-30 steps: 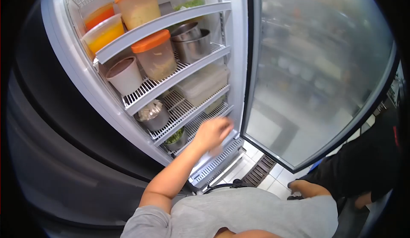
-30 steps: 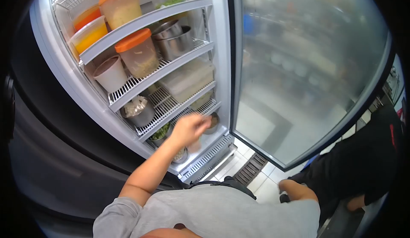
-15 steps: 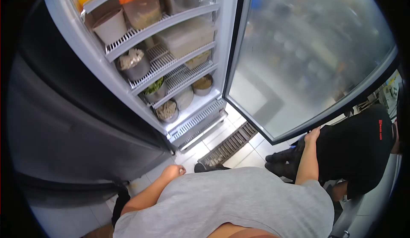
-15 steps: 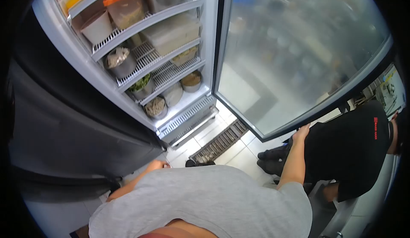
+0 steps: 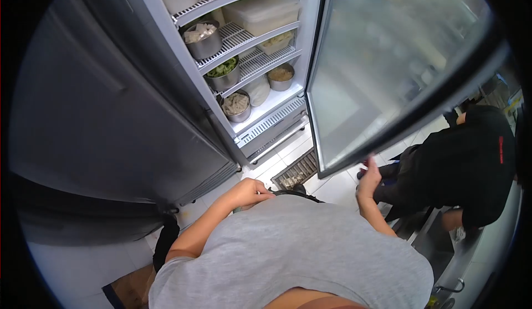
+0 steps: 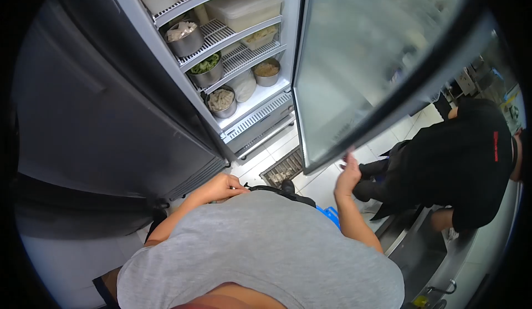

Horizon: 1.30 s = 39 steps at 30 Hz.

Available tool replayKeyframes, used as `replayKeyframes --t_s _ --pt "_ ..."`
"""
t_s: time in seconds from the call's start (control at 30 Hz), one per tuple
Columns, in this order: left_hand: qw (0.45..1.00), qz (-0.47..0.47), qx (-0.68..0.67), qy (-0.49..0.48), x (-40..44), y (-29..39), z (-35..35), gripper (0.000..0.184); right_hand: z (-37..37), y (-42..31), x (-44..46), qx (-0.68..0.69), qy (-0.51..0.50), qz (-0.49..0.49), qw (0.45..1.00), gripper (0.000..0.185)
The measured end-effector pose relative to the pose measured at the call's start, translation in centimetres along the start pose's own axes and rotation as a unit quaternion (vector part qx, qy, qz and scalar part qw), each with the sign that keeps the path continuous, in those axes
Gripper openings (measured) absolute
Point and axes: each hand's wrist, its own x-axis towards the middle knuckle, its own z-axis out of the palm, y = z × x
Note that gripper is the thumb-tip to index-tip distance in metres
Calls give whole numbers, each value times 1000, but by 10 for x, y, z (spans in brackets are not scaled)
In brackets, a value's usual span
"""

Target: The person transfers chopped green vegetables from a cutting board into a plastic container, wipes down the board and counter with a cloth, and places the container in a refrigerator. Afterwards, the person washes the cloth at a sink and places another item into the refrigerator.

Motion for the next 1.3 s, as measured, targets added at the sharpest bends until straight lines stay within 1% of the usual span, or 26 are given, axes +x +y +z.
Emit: replayKeyframes --t_s 0.03,0.13,0.17,0.2,0.27,0.3,0.33,0.4,0.43,0.53,0.57,0.63,0.67,0.77,0.87,0.9,0.93,1.0,1.03,1.07,1.1,1.13,1.2,1.23,1.27,1.3 --pt "999 40 -18 11 -5 -26 6 16 10 -2 -27 28 -68 -32 997 32" --pt "997 45 -61 17 -31 -44 10 16 44 -33 -90 -1 -239 -6 971 24" --pt "996 55 -62 19 -34 -48 10 16 54 -41 -102 -15 -317 37 948 22" --pt "996 64 -65 21 -36 -50 12 17 64 -51 -112 -62 -404 75 910 22" --pt "994 91 -64 16 -38 -53 17 18 87 -85 -129 -123 -581 125 795 22" --pt "992 110 -59 10 -33 -52 15 18 97 -100 -137 -144 -642 87 748 22" --pt "990 129 -53 3 -27 -49 14 19 106 -120 -140 -191 -694 76 690 20" --pt "991 128 -36 -20 -20 -37 9 17 120 -119 -139 -231 -732 21 640 18" --pt "990 131 -35 -31 -13 -35 6 16 125 -115 -134 -202 -750 15 629 17" --pt "987 147 -47 -41 13 -32 1 12 129 -115 -115 -217 -759 4 614 19" --pt "986 152 -56 -41 23 -29 1 12 129 -114 -107 -230 -743 20 628 19" --pt "991 120 -40 -46 51 -20 -4 11 128 -108 -90 -256 -711 55 652 21" --pt "993 103 -33 -48 66 -14 -6 11 126 -104 -78 -259 -709 51 654 21" --pt "987 100 -77 -96 119 7 -13 13 110 -93 -32 -249 -699 52 669 22" --pt "987 62 -50 -142 178 51 -31 14 85 -84 34 -220 -674 84 700 22" --pt "987 64 -94 -113 203 58 -34 15 74 -85 59 -217 -653 94 719 22" --pt "989 35 -124 -70 233 64 -39 16 63 -87 85 -215 -633 103 737 21" --pt "981 -30 -189 18 295 65 -44 16 41 -78 141 -176 -551 169 798 19" --pt "960 44 -259 97 337 46 -37 20 32 -58 174 -156 -507 210 821 18" --pt "936 13 -330 120 368 49 -33 21 25 -43 204 -135 -462 250 840 18" --pt "906 -17 -399 144 398 57 -33 22 21 -39 234 -170 -439 239 849 19" --pt "869 -42 -464 167 427 69 -38 22 22 -32 264 -179 -451 240 841 20" --pt "840 -51 -505 192 474 99 -34 25 26 -13 312 -192 -475 248 822 22" --pt "819 -56 -536 198 500 110 -29 25 34 -5 330 -208 -504 236 805 27" --pt "796 -59 -567 203 528 115 -25 26 45 -5 351 -221 -550 247 767 37" --pt "769 -95 -600 199 560 115 -22 26 56 -7 370 -184 -563 271 759 43"
